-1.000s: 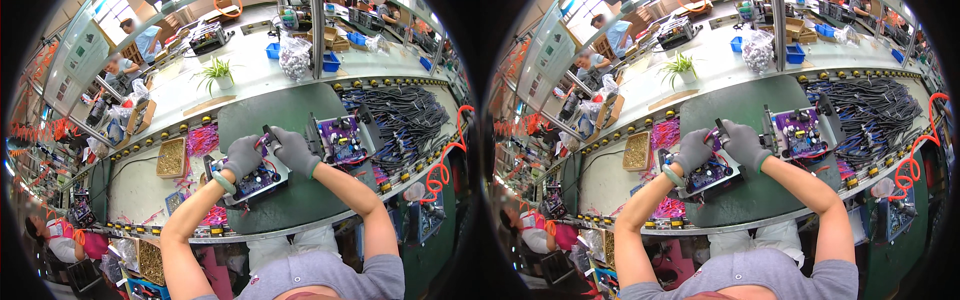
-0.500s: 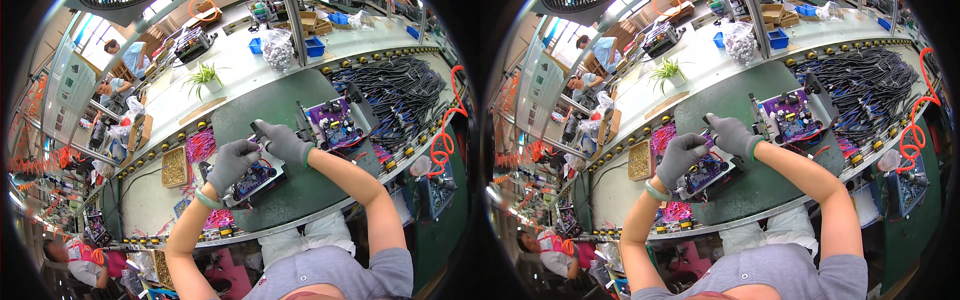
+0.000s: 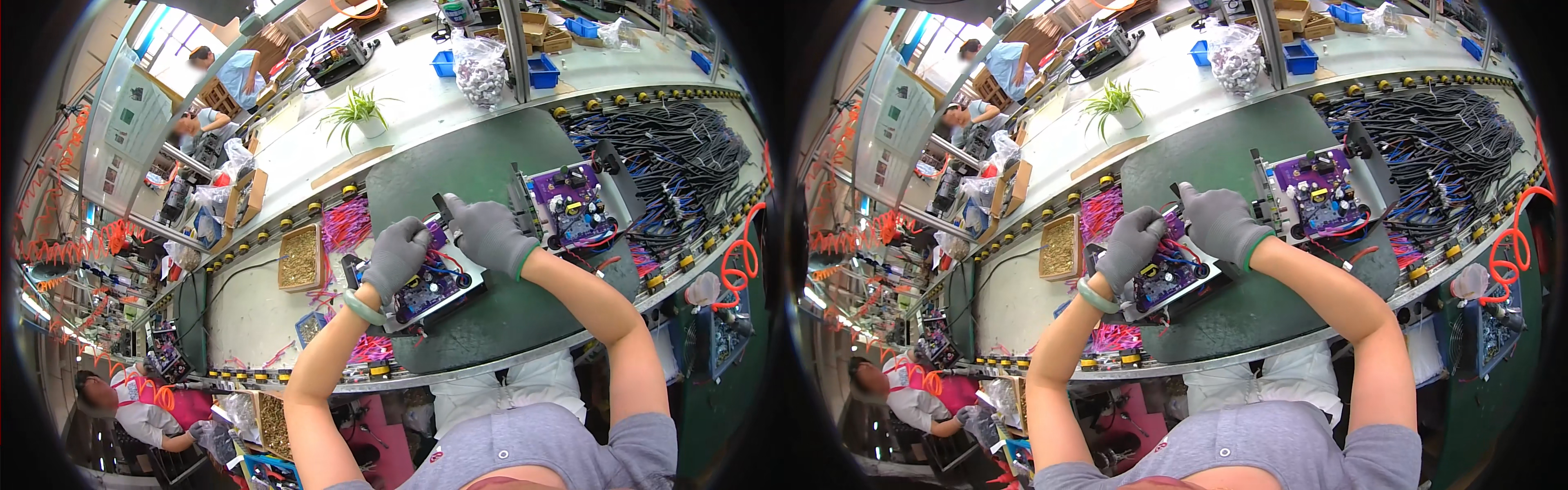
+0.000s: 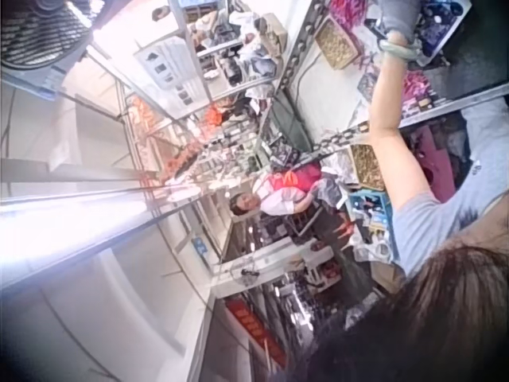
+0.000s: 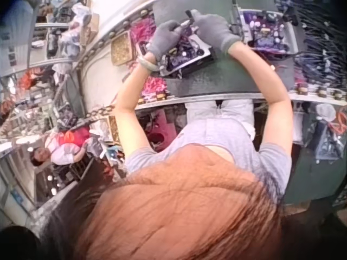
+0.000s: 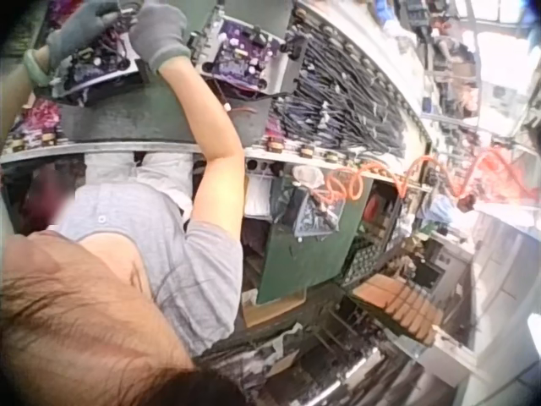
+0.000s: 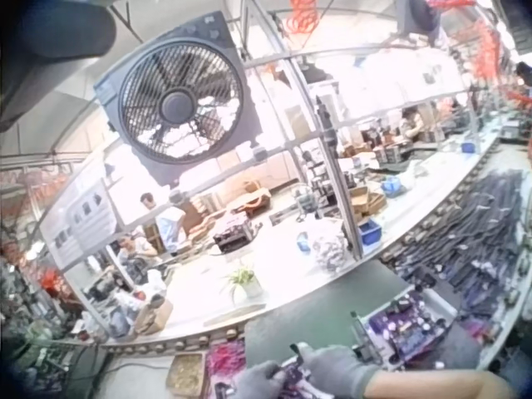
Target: The person assembles electronic components on a workbench, using a soldering iron to secure connections on a circuit board. They handle various wires and connectors, organizing them and attaching them to the board while wearing gloves.
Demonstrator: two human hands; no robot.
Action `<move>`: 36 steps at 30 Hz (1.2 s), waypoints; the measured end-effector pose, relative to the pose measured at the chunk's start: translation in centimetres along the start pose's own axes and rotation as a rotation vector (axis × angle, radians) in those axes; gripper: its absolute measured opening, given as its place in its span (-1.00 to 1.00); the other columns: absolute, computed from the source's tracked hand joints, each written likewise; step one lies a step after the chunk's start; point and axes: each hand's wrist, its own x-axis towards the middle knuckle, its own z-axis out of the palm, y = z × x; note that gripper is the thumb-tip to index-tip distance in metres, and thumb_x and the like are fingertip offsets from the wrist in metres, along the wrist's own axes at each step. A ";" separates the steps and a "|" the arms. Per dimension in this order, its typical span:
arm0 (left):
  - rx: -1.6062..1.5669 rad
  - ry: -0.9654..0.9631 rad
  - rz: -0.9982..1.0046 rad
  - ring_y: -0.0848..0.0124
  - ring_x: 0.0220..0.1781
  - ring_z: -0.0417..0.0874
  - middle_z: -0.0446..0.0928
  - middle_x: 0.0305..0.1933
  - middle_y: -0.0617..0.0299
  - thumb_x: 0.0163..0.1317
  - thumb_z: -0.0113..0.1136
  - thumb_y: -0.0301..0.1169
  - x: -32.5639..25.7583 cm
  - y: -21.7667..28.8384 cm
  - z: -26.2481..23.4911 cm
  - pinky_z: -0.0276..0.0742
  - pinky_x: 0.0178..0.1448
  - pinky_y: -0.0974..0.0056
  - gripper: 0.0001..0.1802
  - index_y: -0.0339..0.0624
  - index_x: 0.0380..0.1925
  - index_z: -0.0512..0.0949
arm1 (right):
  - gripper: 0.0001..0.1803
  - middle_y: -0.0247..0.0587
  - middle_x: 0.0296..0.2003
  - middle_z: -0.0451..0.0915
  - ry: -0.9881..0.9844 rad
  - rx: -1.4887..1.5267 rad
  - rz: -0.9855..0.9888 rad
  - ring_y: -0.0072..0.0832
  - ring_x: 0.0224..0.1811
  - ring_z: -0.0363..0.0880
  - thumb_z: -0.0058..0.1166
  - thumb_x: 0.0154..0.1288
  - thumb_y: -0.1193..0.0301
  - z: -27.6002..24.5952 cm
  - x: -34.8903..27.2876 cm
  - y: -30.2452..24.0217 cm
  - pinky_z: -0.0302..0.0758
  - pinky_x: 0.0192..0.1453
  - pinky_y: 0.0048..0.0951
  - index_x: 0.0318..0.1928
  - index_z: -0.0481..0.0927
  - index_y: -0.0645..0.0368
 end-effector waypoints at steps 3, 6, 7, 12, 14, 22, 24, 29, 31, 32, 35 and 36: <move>0.096 0.006 -0.021 0.10 -0.29 0.71 0.67 -0.35 -0.09 0.28 0.17 -0.33 0.2 2.1 0.3 0.59 -0.13 0.12 -0.77 -0.29 -0.24 0.64 | -0.28 0.05 -0.29 0.69 0.001 0.022 0.009 -0.07 -0.23 0.72 0.12 0.19 0.42 -0.1 0.0 0.1 0.62 -0.12 -0.10 0.38 0.29 0.30; 0.140 0.058 -0.003 0.06 -0.28 0.72 0.67 -0.34 -0.10 0.28 0.17 -0.33 0.4 2.0 0.7 0.59 -0.14 0.10 -0.77 -0.29 -0.25 0.64 | -0.29 0.06 -0.29 0.68 -0.007 0.034 0.003 -0.06 -0.23 0.71 0.11 0.18 0.43 -0.4 -0.2 0.0 0.61 -0.12 -0.08 0.37 0.30 0.30; 0.135 0.083 0.011 0.04 -0.28 0.72 0.67 -0.34 -0.10 0.28 0.17 -0.32 0.4 1.7 0.9 0.59 -0.14 0.09 -0.77 -0.29 -0.26 0.64 | -0.30 0.06 -0.29 0.68 -0.009 0.036 0.000 -0.06 -0.23 0.71 0.10 0.18 0.43 -0.4 -0.2 -0.1 0.61 -0.12 -0.08 0.37 0.30 0.30; 0.062 0.004 -0.022 0.09 -0.29 0.73 0.66 -0.35 -0.10 0.28 0.16 -0.34 0.1 0.9 -0.1 0.59 -0.15 0.11 -0.77 -0.30 -0.25 0.63 | -0.30 0.05 -0.31 0.67 -0.002 0.041 -0.013 -0.06 -0.23 0.70 0.10 0.17 0.45 -0.1 0.2 0.3 0.60 -0.13 -0.08 0.36 0.31 0.32; 0.048 0.024 -0.037 0.13 -0.30 0.73 0.66 -0.36 -0.09 0.28 0.17 -0.35 0.2 0.6 0.4 0.60 -0.14 0.14 -0.77 -0.32 -0.24 0.62 | -0.31 0.05 -0.32 0.67 0.012 0.053 -0.016 -0.05 -0.25 0.70 0.09 0.16 0.46 -0.1 0.2 0.3 0.60 -0.15 -0.09 0.34 0.32 0.34; 0.237 0.032 0.128 -0.05 -0.33 0.69 0.63 -0.42 -0.12 0.23 0.17 -0.38 1.1 1.3 0.5 0.57 -0.22 -0.01 -0.86 -0.23 -0.34 0.61 | -0.32 0.00 -0.39 0.67 0.061 0.060 -0.036 -0.09 -0.30 0.71 0.09 0.14 0.49 0.7 0.0 0.3 0.61 -0.22 -0.13 0.32 0.34 0.34; 0.298 0.031 0.179 -0.08 -0.37 0.68 0.62 -0.46 -0.08 0.23 0.17 -0.36 1.5 1.3 0.4 0.55 -0.26 -0.07 -0.86 -0.18 -0.38 0.60 | -0.34 0.00 -0.40 0.66 0.075 0.060 -0.033 -0.08 -0.32 0.71 0.09 0.13 0.50 0.8 0.0 0.0 0.61 -0.23 -0.12 0.30 0.35 0.34; 0.586 -0.043 0.153 -0.04 -0.39 0.68 0.61 -0.50 -0.03 0.23 0.14 -0.32 2.2 3.8 -0.3 0.56 -0.29 -0.07 -0.86 -0.12 -0.39 0.59 | -0.43 0.00 -0.44 0.67 0.138 0.108 -0.023 -0.03 -0.35 0.71 0.11 0.16 0.46 1.0 0.3 -0.1 0.60 -0.27 -0.07 0.23 0.40 0.27; 0.640 -0.055 0.151 -0.02 -0.38 0.69 0.62 -0.48 0.01 0.23 0.15 -0.30 2.4 4.5 -0.1 0.56 -0.30 -0.06 -0.86 -0.10 -0.37 0.59 | -0.45 0.00 -0.44 0.68 0.144 0.107 -0.007 -0.02 -0.36 0.71 0.11 0.18 0.43 1.5 0.8 0.4 0.60 -0.27 -0.05 0.22 0.40 0.23; 0.657 -0.033 0.154 -0.01 -0.38 0.69 0.62 -0.47 0.03 0.22 0.15 -0.30 1.8 4.3 0.1 0.56 -0.32 -0.05 -0.87 -0.09 -0.35 0.59 | -0.45 0.00 -0.44 0.68 0.155 0.099 0.004 -0.01 -0.36 0.71 0.12 0.18 0.41 1.2 1.0 0.6 0.60 -0.26 -0.04 0.21 0.40 0.21; 0.708 -0.040 0.172 0.05 -0.26 0.72 0.66 -0.34 0.10 0.21 0.20 -0.25 0.5 5.4 0.0 0.57 -0.22 -0.01 -0.82 -0.04 -0.26 0.59 | -0.51 0.19 -0.29 0.67 0.024 0.302 -0.040 0.09 -0.20 0.69 0.07 0.38 0.25 -1.3 -1.8 0.8 0.60 -0.10 -0.04 0.22 0.42 0.22; 0.799 0.078 0.265 0.08 -0.19 0.71 0.66 -0.28 0.10 0.20 0.22 -0.21 0.2 5.7 0.2 0.55 -0.13 0.00 -0.76 -0.03 -0.19 0.58 | -0.50 0.19 -0.23 0.67 0.086 0.407 -0.148 0.09 -0.16 0.68 0.07 0.40 0.24 -1.9 -3.5 1.1 0.60 -0.05 -0.07 0.25 0.41 0.22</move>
